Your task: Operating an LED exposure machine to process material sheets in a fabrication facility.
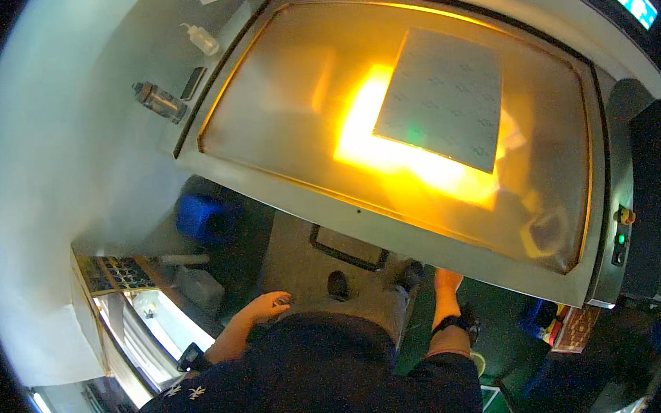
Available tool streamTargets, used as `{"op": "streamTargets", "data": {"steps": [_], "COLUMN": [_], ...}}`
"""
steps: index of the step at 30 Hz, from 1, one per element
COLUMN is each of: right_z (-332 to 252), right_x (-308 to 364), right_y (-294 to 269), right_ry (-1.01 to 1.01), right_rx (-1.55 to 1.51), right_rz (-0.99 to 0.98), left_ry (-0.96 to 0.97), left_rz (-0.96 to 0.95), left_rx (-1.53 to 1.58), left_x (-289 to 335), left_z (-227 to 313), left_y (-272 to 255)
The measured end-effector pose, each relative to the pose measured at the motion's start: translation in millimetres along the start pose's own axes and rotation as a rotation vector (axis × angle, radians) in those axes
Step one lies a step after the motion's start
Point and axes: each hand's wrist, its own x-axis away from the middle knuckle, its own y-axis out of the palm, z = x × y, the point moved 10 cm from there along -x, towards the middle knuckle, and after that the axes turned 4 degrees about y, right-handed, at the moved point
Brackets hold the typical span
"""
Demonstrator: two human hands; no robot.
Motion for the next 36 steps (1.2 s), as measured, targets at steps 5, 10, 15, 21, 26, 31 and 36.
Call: {"op": "streamTargets", "data": {"steps": [5, 10, 15, 21, 26, 31, 36], "right_z": [-26, -23, -31, -102, -129, -101, -81], "right_x": [34, 126, 196, 169, 85, -25, -91], "right_y": [-34, -76, -157, -273, -356, -323, -262], "right_ry": [0.331, 0.654, 0.497, -0.201, -0.437, -0.468, -0.538], "right_rx": [0.102, -0.161, -0.016, 0.102, 0.132, -0.006, 0.173], "right_rz": [-0.174, -0.25, -0.242, -0.198, 0.061, 0.04, -0.007], "left_ry": [0.069, 0.387, 0.792, 0.973, 0.763, 0.565, 0.75], "left_rz": [-0.103, -0.142, 0.047, -0.038, 0.146, 0.168, 0.275], "left_rx": [-0.077, -0.428, -0.759, -0.89, -1.075, -1.065, -1.197], "left_x": [20, -6, -5, 7, 36, -116, -175], "left_z": [-4, 10, 137, 252, 348, 371, 395], "left_y": [-25, -16, -7, 38, 14, -3, -3]}}
